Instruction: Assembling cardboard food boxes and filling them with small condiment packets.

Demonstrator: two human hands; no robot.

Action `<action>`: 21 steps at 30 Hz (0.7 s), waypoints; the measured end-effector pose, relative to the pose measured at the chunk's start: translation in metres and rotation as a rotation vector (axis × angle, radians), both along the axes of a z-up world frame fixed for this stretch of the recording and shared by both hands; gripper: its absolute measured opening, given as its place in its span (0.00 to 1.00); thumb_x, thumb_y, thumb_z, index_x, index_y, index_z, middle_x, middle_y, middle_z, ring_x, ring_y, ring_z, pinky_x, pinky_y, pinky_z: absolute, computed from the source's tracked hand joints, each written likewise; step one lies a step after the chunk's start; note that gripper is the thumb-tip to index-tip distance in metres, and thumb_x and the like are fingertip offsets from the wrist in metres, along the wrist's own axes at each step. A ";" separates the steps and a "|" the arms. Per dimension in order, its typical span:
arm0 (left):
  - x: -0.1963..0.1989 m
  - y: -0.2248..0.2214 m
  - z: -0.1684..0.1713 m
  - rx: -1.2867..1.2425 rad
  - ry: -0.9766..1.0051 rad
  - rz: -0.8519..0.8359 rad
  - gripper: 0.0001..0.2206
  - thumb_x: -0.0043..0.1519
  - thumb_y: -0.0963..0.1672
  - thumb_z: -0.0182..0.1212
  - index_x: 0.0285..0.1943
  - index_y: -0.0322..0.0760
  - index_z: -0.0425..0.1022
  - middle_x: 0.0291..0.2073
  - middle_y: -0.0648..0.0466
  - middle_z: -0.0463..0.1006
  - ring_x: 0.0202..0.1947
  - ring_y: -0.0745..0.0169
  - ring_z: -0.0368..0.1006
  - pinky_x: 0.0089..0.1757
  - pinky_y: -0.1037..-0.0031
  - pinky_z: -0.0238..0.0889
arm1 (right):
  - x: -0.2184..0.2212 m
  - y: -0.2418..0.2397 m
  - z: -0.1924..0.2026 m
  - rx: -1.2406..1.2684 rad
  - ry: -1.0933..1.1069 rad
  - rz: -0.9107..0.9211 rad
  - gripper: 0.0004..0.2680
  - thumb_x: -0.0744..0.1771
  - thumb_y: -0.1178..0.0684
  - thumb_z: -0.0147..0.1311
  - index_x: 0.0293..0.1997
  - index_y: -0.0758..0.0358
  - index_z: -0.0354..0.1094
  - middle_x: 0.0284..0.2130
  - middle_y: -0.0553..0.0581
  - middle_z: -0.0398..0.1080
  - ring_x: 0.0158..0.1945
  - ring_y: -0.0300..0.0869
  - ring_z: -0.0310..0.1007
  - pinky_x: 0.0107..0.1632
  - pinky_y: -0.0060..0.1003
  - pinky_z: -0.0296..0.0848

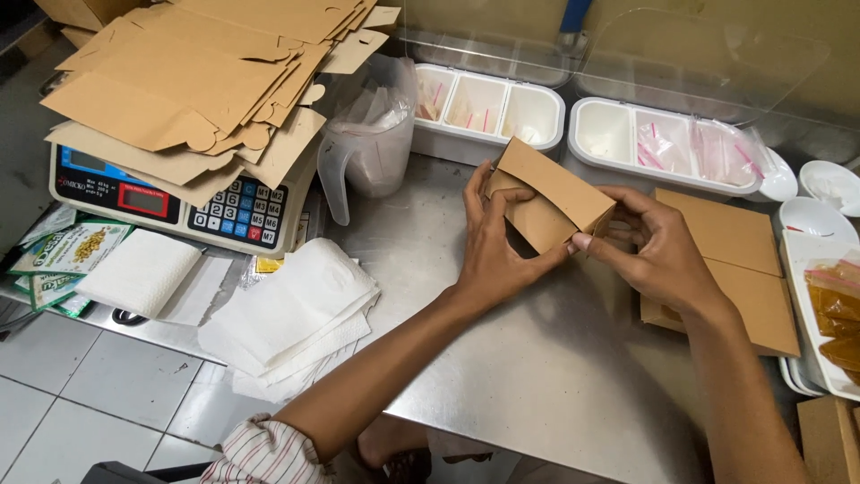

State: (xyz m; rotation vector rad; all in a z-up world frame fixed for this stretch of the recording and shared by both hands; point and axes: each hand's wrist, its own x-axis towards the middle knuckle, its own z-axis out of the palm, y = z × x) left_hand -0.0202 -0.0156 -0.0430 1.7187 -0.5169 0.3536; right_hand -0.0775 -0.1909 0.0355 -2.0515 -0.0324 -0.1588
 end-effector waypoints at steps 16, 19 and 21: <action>0.008 0.014 0.008 0.190 -0.110 0.007 0.50 0.45 0.59 0.69 0.73 0.40 0.47 0.73 0.42 0.49 0.73 0.36 0.54 0.59 0.41 0.56 | -0.002 -0.002 0.006 -0.145 0.025 0.082 0.25 0.62 0.57 0.61 0.69 0.56 0.64 0.66 0.51 0.69 0.70 0.39 0.65 0.70 0.35 0.62; 0.019 0.018 0.015 0.176 -0.071 0.174 0.35 0.60 0.60 0.47 0.75 0.47 0.52 0.68 0.42 0.53 0.69 0.37 0.58 0.61 0.44 0.50 | -0.002 0.000 0.008 -0.205 -0.018 0.170 0.27 0.61 0.56 0.63 0.70 0.56 0.63 0.69 0.51 0.65 0.72 0.38 0.61 0.72 0.36 0.55; 0.021 0.022 0.022 0.183 -0.115 0.300 0.28 0.66 0.60 0.44 0.71 0.51 0.65 0.70 0.42 0.54 0.71 0.41 0.53 0.64 0.49 0.47 | -0.006 0.006 0.008 -0.341 -0.092 0.295 0.26 0.62 0.54 0.64 0.71 0.49 0.62 0.68 0.56 0.65 0.72 0.46 0.61 0.72 0.46 0.54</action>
